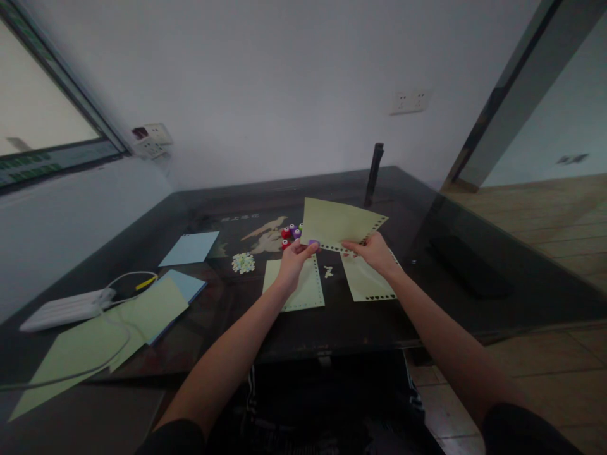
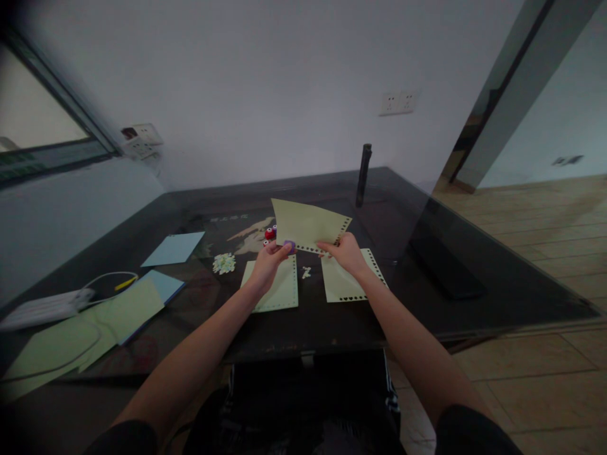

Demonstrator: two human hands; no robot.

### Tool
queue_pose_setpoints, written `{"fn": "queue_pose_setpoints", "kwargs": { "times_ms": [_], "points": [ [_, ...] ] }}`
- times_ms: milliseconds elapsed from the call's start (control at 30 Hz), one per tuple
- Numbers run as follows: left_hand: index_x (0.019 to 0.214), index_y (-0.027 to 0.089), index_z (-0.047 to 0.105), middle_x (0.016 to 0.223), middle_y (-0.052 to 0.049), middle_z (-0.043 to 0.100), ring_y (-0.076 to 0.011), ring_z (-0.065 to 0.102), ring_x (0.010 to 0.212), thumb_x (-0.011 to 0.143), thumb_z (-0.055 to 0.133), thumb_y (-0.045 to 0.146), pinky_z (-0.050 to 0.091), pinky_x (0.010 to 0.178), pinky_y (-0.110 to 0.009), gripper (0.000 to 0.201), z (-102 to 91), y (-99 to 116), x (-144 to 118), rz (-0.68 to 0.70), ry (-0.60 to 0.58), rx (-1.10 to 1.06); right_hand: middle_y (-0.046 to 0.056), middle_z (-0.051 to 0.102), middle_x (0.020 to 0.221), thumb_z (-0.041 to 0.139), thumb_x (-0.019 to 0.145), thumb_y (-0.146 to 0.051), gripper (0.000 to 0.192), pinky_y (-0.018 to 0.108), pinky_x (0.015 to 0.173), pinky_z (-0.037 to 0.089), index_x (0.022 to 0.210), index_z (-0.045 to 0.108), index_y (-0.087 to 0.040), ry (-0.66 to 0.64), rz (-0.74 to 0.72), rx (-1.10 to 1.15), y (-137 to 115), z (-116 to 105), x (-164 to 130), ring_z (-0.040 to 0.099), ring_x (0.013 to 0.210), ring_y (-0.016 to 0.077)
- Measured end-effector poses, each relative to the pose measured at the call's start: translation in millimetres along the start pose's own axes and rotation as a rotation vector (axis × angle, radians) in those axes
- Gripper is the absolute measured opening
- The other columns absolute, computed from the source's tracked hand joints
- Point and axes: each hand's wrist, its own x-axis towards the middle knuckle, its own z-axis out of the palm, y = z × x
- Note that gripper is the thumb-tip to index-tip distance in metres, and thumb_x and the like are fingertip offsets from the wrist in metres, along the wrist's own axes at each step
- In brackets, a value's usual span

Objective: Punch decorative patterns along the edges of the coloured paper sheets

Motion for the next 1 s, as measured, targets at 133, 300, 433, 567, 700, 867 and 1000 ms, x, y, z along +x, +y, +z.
{"fn": "queue_pose_setpoints", "kwargs": {
  "times_ms": [133, 300, 433, 567, 700, 867, 1000],
  "points": [
    [0.092, 0.014, 0.067, 0.087, -0.008, 0.07, -0.0176, 0.063, 0.08, 0.066, 0.074, 0.036, 0.041, 0.075, -0.03, 0.035, -0.2, -0.1, 0.2, 0.009, 0.002, 0.014, 0.011, 0.071, 0.078, 0.069, 0.067, -0.036, 0.033, 0.034, 0.06, 0.052, 0.089, 0.071, -0.011, 0.008, -0.027, -0.002, 0.8, 0.0, -0.1, 0.066, 0.073, 0.0241],
    [0.091, 0.013, 0.066, 0.084, -0.008, 0.07, -0.017, 0.062, 0.078, 0.066, 0.074, 0.036, 0.041, 0.073, -0.028, 0.035, -0.1, 0.8, 0.1, 0.007, 0.004, 0.029, 0.011, 0.071, 0.079, 0.068, 0.067, -0.035, 0.033, 0.033, 0.058, 0.052, 0.09, 0.071, -0.011, 0.008, -0.018, -0.003, 2.0, 0.1, 0.3, 0.066, 0.072, 0.0235],
    [0.09, 0.013, 0.067, 0.083, -0.007, 0.07, -0.0165, 0.062, 0.077, 0.066, 0.075, 0.035, 0.042, 0.073, -0.028, 0.034, -0.8, -0.4, 1.1, 0.007, 0.002, 0.016, 0.012, 0.071, 0.077, 0.069, 0.066, -0.036, 0.033, 0.034, 0.059, 0.052, 0.088, 0.071, -0.011, 0.009, -0.013, 0.004, 1.2, 0.2, 0.4, 0.066, 0.074, 0.0251],
    [0.09, 0.012, 0.068, 0.085, -0.009, 0.071, -0.017, 0.063, 0.079, 0.066, 0.074, 0.032, 0.044, 0.078, -0.031, 0.032, -1.6, -3.1, 2.6, 0.015, -0.014, -0.01, 0.012, 0.071, 0.076, 0.069, 0.065, -0.035, 0.033, 0.035, 0.06, 0.052, 0.087, 0.072, -0.01, 0.02, -0.009, 0.012, -0.4, 0.5, -0.4, 0.066, 0.073, 0.0254],
    [0.091, 0.012, 0.069, 0.089, -0.01, 0.071, -0.0173, 0.064, 0.081, 0.067, 0.074, 0.031, 0.044, 0.084, -0.033, 0.031, -1.3, -4.2, 3.2, 0.022, -0.034, -0.032, 0.011, 0.071, 0.076, 0.068, 0.066, -0.034, 0.033, 0.035, 0.061, 0.053, 0.089, 0.072, -0.01, 0.015, -0.013, 0.016, -2.4, 0.7, -1.7, 0.067, 0.071, 0.0243],
    [0.09, 0.012, 0.07, 0.088, -0.009, 0.071, -0.0176, 0.064, 0.081, 0.066, 0.074, 0.03, 0.045, 0.086, -0.034, 0.03, -1.0, -5.5, 3.2, 0.042, -0.025, -0.034, 0.012, 0.071, 0.076, 0.068, 0.066, -0.035, 0.033, 0.035, 0.061, 0.052, 0.088, 0.072, -0.01, 0.003, -0.02, 0.002, -2.8, 0.5, -0.8, 0.066, 0.071, 0.0248],
    [0.09, 0.012, 0.07, 0.089, -0.01, 0.071, -0.0174, 0.064, 0.082, 0.068, 0.073, 0.031, 0.045, 0.085, -0.035, 0.03, -2.2, -7.3, 4.2, 0.059, -0.025, -0.016, 0.011, 0.071, 0.077, 0.068, 0.066, -0.034, 0.03, 0.036, 0.063, 0.053, 0.086, 0.072, -0.011, 0.01, -0.032, -0.017, -1.0, 0.4, 0.3, 0.066, 0.071, 0.0245]
  ]
}}
